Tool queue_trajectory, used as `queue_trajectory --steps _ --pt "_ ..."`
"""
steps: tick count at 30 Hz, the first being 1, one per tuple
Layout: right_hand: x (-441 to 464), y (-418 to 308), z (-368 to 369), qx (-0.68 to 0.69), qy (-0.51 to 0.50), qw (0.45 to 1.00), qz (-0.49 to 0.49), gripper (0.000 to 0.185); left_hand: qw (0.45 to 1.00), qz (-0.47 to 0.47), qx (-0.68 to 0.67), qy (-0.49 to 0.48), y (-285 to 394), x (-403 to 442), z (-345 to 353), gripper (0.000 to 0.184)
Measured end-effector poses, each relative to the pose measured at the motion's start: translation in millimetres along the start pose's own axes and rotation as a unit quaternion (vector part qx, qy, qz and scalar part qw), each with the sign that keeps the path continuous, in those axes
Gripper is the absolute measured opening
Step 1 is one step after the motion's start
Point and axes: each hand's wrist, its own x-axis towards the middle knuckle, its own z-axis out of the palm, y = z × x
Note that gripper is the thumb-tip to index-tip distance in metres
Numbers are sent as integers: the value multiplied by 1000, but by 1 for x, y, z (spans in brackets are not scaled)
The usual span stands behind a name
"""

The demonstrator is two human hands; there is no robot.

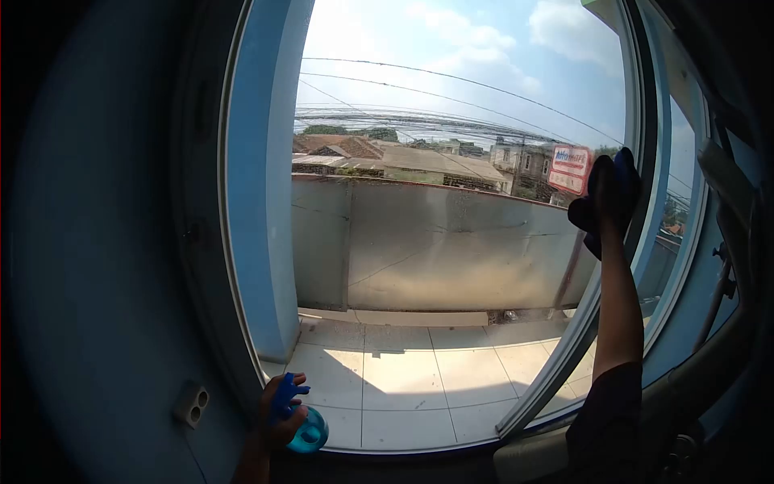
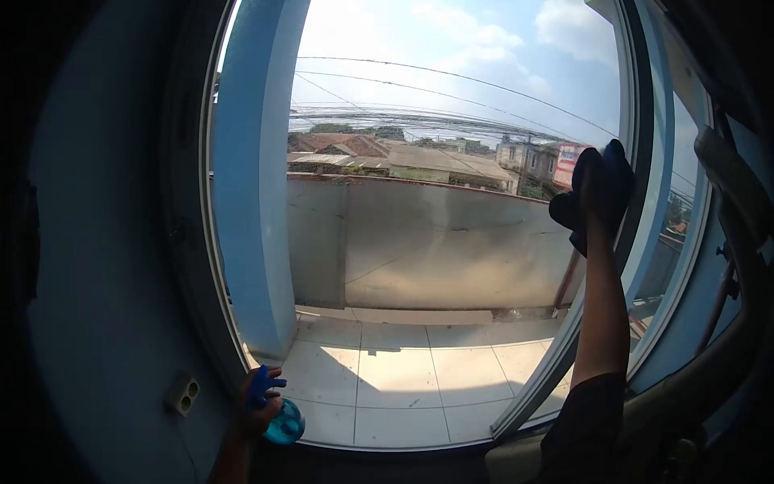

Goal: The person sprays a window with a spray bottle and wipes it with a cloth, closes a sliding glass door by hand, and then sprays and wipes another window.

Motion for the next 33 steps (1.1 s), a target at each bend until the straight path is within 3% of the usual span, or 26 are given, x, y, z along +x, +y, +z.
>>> queue_trajectory --steps 1,2,3,4,5,7,9,10,11,12,13,14,15,17,18,19,20,21,22,27,31,32,33 --pt "1 20 -16 -106 -81 989 70 30 1000 3 4 8 -10 -12 0 58" --pt "4 72 -10 -245 -35 965 -87 29 1000 3 -4 24 -17 -21 -4 58" --pt "4 130 10 -373 14 896 -240 28 999 1 -13 40 -21 -30 -6 57" --pt "1 158 35 -311 216 876 -299 24 998 4 -6 58 -19 -37 -6 55" --pt "-10 129 21 -303 219 878 -299 24 998 6 -5 66 -23 -43 -8 55" --pt "-31 57 -8 -267 56 955 -119 24 996 -1 48 77 -35 -47 -12 52" --pt "-47 0 -5 -217 124 965 -84 21 994 -10 68 90 -44 -47 -15 51" --pt "-58 -31 -8 -237 152 942 -182 19 994 -1 60 97 -49 -49 -17 51" --pt "-64 -65 -9 -188 82 965 -161 25 993 8 53 103 -53 -50 -19 51" --pt "-73 -106 -6 -121 75 981 -134 23 992 23 68 106 -56 -50 -22 50" --pt "-89 -149 -18 -91 32 980 -172 22 991 22 76 110 -61 -51 -25 50" --pt "-97 -170 5 -115 76 961 -241 23 989 26 82 119 -67 -51 -29 49" --pt "-105 -203 10 -37 53 967 -247 21 987 27 89 130 -69 -52 -35 48" --pt "-141 -261 65 137 221 905 -337 20 986 24 65 152 -73 -56 -39 46" --pt "-171 -299 94 449 46 876 -170 27 982 27 69 172 -84 -58 -43 46" --pt "-188 -324 95 397 102 876 -253 28 979 32 70 189 -93 -60 -45 46" --pt "-212 -351 117 502 20 839 -210 23 978 16 73 195 -84 -64 -46 46" --pt "-216 -373 106 615 -83 760 -194 12 978 12 72 195 -79 -68 -49 46" --pt "-224 -380 63 501 -5 821 -274 12 975 5 110 193 -75 -70 -52 47" --pt "-252 -395 107 481 -9 820 -311 9 966 21 178 188 -65 -69 -52 47" --pt "-239 -320 85 399 -37 818 -413 27 969 35 205 137 -72 -65 -41 46" --pt "-229 -297 68 424 -75 826 -364 11 973 27 191 126 -72 -63 -37 46" --pt "-221 -272 70 429 -16 813 -392 18 975 29 187 115 -74 -61 -34 46"
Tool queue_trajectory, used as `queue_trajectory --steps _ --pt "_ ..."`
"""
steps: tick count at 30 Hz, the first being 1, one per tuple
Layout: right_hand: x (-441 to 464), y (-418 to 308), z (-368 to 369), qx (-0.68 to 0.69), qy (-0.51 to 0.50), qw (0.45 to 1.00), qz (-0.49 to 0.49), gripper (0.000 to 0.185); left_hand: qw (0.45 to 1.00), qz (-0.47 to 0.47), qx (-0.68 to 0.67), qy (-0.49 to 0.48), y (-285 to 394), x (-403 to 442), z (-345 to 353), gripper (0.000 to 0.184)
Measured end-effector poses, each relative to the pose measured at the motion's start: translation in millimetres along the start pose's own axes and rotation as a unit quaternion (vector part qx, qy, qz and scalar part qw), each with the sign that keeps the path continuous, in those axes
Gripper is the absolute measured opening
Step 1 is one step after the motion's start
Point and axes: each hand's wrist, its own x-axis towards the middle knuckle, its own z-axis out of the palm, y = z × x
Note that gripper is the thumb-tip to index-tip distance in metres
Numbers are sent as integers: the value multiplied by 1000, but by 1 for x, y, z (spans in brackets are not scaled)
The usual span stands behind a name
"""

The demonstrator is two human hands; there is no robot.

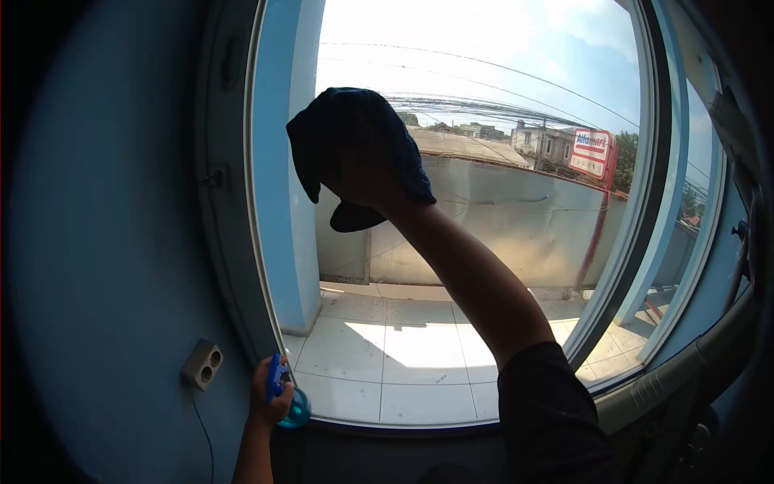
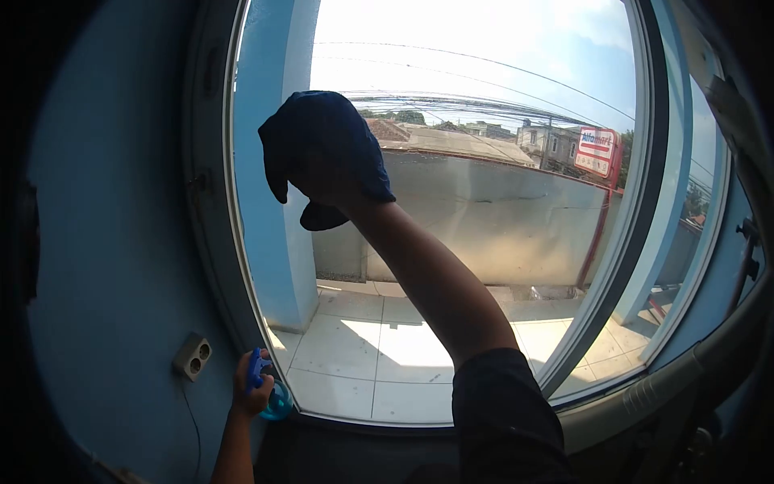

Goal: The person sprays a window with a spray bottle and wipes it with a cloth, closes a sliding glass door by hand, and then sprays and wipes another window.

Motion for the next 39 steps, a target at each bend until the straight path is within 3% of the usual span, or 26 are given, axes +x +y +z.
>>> queue_trajectory --steps 1,5,8,10,12,14,16,18,20,21,22,24,26,28,30,31,34,36,38,39 --pt "0 0 -11 -9 -3 1000 2 18 999 -13 -35 3 -2 0 3 47" --pt "-45 55 -209 -254 -141 956 46 27 998 -12 -66 11 -43 3 1 47" --pt "-40 46 -213 -418 -239 872 91 34 996 -33 -83 -3 -43 4 1 48" --pt "-93 86 -256 -442 -112 888 51 46 996 -32 -85 18 -51 4 0 49" --pt "-136 105 -294 -455 -51 877 146 58 996 -29 -86 23 -50 3 0 50" --pt "-188 138 -312 -356 145 895 227 42 995 -32 -87 26 -51 2 -4 51" --pt "-208 134 -360 -501 -54 810 299 50 996 -21 -86 25 -54 4 -4 52" --pt "-232 138 -357 -659 74 738 127 26 996 -13 -78 30 -55 9 -2 51" --pt "-206 89 -337 -672 -86 684 271 24 996 4 -78 41 -51 12 4 50" --pt "-206 82 -321 -685 -19 691 232 25 993 7 -102 59 -36 12 9 48" --pt "-190 64 -305 -660 -89 645 375 22 993 3 -103 61 -34 14 11 48" --pt "-209 65 -271 -658 35 682 318 37 996 38 -66 35 -33 16 13 48" --pt "-256 102 -209 -424 205 819 328 49 996 28 -78 25 -29 15 17 49" --pt "-249 77 -154 -237 -23 802 548 55 997 5 -79 10 -28 13 22 51" --pt "-188 15 -89 -164 13 889 428 46 997 -13 -70 -6 -14 12 24 53" --pt "-156 -7 -72 -163 11 889 429 46 999 20 -46 -2 -12 11 25 52" --pt "-76 -48 -27 -183 -45 960 208 15 999 49 -4 1 0 8 25 51" --pt "-62 -63 16 -127 34 980 147 25 995 88 44 -10 6 5 24 52" --pt "-45 -78 36 -69 -127 977 159 26 996 74 41 -11 13 2 24 53" --pt "-49 -87 54 -52 -90 985 137 26 996 72 41 -11 16 1 24 53"
